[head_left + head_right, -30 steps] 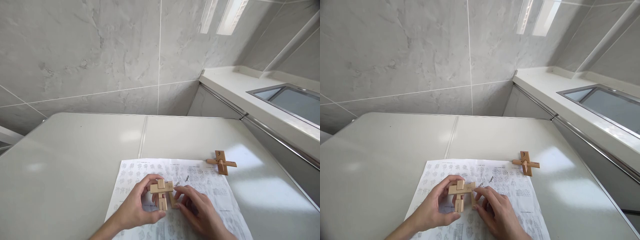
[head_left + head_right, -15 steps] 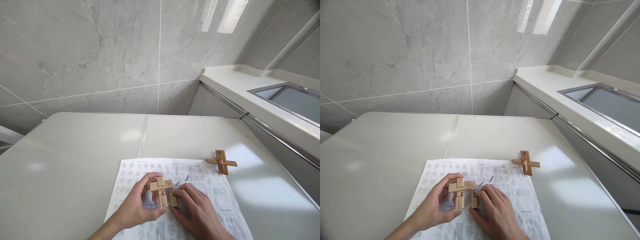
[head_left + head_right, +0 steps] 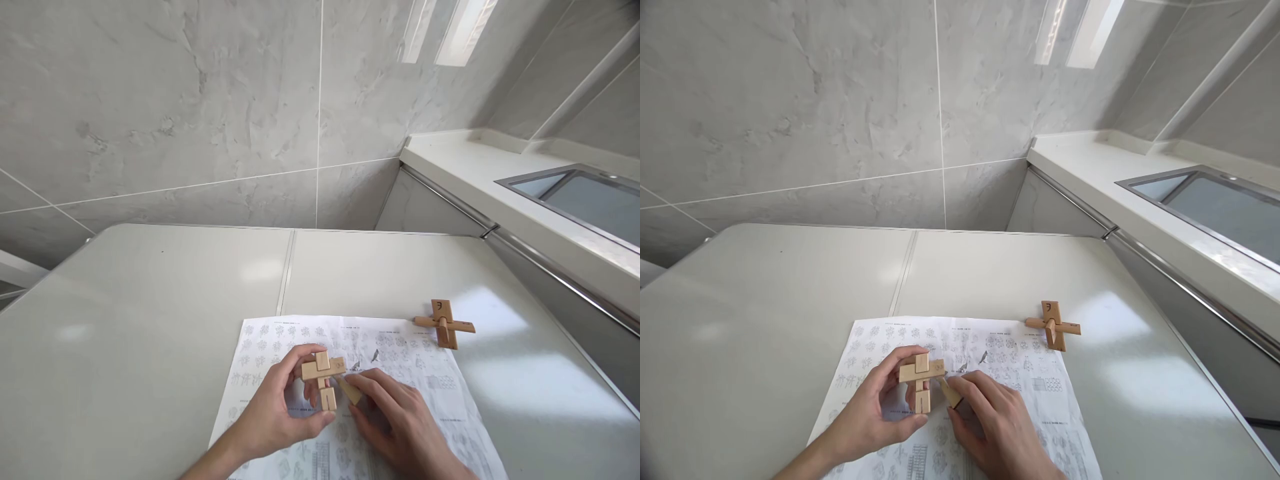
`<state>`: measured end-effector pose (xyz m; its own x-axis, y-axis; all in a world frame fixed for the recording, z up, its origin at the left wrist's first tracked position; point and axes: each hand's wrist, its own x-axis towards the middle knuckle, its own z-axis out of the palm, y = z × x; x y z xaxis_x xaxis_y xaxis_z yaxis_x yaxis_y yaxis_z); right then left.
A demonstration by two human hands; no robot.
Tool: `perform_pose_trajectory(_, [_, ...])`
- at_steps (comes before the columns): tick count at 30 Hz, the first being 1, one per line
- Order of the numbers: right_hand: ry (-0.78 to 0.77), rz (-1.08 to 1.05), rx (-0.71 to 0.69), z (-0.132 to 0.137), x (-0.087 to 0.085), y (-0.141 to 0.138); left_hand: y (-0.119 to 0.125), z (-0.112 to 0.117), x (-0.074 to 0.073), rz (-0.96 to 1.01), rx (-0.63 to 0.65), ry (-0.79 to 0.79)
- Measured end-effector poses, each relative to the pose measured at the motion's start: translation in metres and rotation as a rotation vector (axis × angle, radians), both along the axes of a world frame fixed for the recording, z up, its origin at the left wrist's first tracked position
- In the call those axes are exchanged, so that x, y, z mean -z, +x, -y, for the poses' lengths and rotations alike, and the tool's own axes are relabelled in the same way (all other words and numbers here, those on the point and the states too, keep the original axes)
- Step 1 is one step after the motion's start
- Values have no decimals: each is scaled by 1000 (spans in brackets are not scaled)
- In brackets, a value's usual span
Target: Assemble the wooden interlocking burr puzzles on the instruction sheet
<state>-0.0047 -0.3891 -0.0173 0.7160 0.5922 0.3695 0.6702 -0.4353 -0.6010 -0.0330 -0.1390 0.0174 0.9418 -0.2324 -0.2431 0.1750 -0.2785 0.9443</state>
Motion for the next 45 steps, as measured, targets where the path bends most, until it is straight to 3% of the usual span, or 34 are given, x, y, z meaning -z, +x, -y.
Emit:
perform_pose_trajectory(27, [62,58,-12,-1,-5,-6,-2,6,-1,84,149,85])
perform_pose_trajectory(36, [103,52,-14,-2,-3,-10,-5,6,9,201,189,165])
perform_pose_trajectory(45, [121,-39,-55,4,6,-16,-5,6,11,255,214,86])
